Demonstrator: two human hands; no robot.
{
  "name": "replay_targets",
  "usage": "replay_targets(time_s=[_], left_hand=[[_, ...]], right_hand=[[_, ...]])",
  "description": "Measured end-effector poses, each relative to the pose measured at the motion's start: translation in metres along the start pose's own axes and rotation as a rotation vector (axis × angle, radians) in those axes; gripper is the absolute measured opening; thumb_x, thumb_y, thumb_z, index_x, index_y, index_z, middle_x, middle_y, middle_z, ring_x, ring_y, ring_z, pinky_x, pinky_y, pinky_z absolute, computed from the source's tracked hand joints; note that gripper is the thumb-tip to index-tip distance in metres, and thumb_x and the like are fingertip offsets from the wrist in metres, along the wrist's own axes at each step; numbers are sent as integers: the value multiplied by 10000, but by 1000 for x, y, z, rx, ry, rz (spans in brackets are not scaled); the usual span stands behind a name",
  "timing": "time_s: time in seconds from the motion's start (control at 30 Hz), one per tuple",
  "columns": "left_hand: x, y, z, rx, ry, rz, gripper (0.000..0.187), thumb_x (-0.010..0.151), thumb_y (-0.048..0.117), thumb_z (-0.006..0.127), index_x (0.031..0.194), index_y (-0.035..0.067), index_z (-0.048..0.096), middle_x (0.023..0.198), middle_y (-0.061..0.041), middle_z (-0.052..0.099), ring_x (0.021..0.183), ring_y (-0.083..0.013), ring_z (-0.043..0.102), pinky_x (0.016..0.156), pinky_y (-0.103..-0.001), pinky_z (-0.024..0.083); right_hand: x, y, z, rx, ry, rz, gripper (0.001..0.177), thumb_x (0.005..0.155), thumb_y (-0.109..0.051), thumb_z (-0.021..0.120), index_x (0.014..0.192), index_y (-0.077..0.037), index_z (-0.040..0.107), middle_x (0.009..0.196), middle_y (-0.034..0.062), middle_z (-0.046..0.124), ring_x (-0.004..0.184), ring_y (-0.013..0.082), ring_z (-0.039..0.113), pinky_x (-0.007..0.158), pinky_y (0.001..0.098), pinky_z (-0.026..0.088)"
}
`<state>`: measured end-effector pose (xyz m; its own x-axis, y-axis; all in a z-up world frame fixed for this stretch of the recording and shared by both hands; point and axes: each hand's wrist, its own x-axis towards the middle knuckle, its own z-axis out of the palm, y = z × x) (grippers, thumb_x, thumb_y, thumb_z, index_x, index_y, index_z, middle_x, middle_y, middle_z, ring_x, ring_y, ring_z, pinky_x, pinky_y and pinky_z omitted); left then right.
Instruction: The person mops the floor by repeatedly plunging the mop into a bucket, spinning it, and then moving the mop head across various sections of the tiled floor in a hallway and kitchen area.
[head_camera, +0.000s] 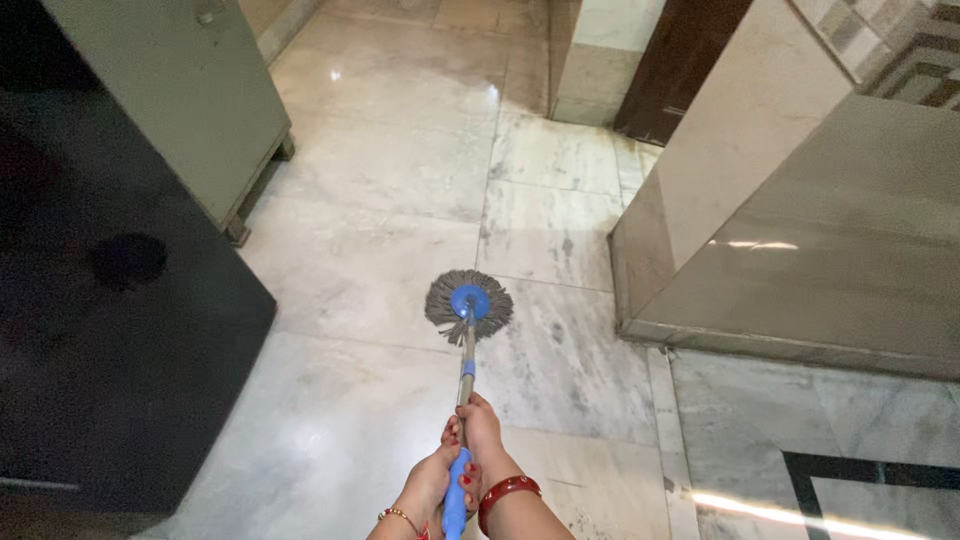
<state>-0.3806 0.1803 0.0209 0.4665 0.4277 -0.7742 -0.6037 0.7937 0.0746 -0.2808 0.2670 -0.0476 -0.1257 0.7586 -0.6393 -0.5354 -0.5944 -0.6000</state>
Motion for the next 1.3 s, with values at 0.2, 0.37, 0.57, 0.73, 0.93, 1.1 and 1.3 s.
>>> replay_targets(time_s=[0.2, 0.37, 0.57, 0.73, 0.93, 1.1, 1.3], left_hand=[[58, -47, 42, 31, -15, -53, 316, 1042, 371, 438, 891, 109, 529, 678, -11, 543, 491, -133, 469, 447, -305, 378], [147, -118, 33, 280, -99, 44, 219, 1024, 279, 430, 967, 153, 599, 689, -44, 570, 474, -178, 469, 427, -331, 393], [233, -185, 62, -149, -61, 55, 485, 1002, -57, 341, 1400, 79, 583, 1118, -86, 670, 942, -228, 691, 795, -328, 578], [239, -229, 85, -186, -223, 20, 409, 1008, -48, 447, 1386, 43, 575, 1116, -72, 663, 1000, -200, 665, 838, -291, 542], [206, -223, 67, -62, -125, 164, 349, 1001, -6, 500, 1318, 72, 622, 1061, -15, 644, 842, -161, 616, 696, -299, 510], [180, -188, 30, -72, -129, 213, 360, 978, 48, 462, 1259, 86, 685, 1092, -11, 683, 728, -158, 564, 582, -285, 475], [154, -153, -2, -114, 2, 317, 327, 993, 53, 504, 1264, 23, 686, 1025, -90, 683, 591, -188, 543, 445, -298, 440]], right_hand=[[0, -43, -79, 20, 133, -34, 343, 905, 15, 487, 1246, -12, 459, 608, 105, 503, 468, 199, 483, 424, 377, 456], [-37, -59, -165, -11, 254, -93, 381, 898, 8, 492, 1246, -138, 549, 644, 86, 554, 518, 183, 528, 464, 361, 488], [-76, -66, -257, 180, 271, -118, 199, 894, -21, 492, 1085, -63, 533, 623, 119, 491, 498, 219, 475, 445, 391, 428], [-97, -73, -302, 321, 376, -42, 108, 951, -40, 512, 988, -3, 418, 652, 131, 479, 586, 222, 544, 497, 392, 463], [-96, -57, -276, 262, 326, -55, 63, 929, -66, 495, 970, -36, 458, 634, 118, 487, 542, 219, 482, 486, 393, 463], [-92, -46, -218, 16, 312, -10, 164, 909, -33, 511, 1031, -68, 407, 617, 128, 470, 491, 262, 458, 470, 443, 434], [-100, -37, -136, -100, 188, 89, 255, 931, -76, 535, 1164, -44, 435, 668, 147, 492, 535, 260, 503, 501, 440, 506]])
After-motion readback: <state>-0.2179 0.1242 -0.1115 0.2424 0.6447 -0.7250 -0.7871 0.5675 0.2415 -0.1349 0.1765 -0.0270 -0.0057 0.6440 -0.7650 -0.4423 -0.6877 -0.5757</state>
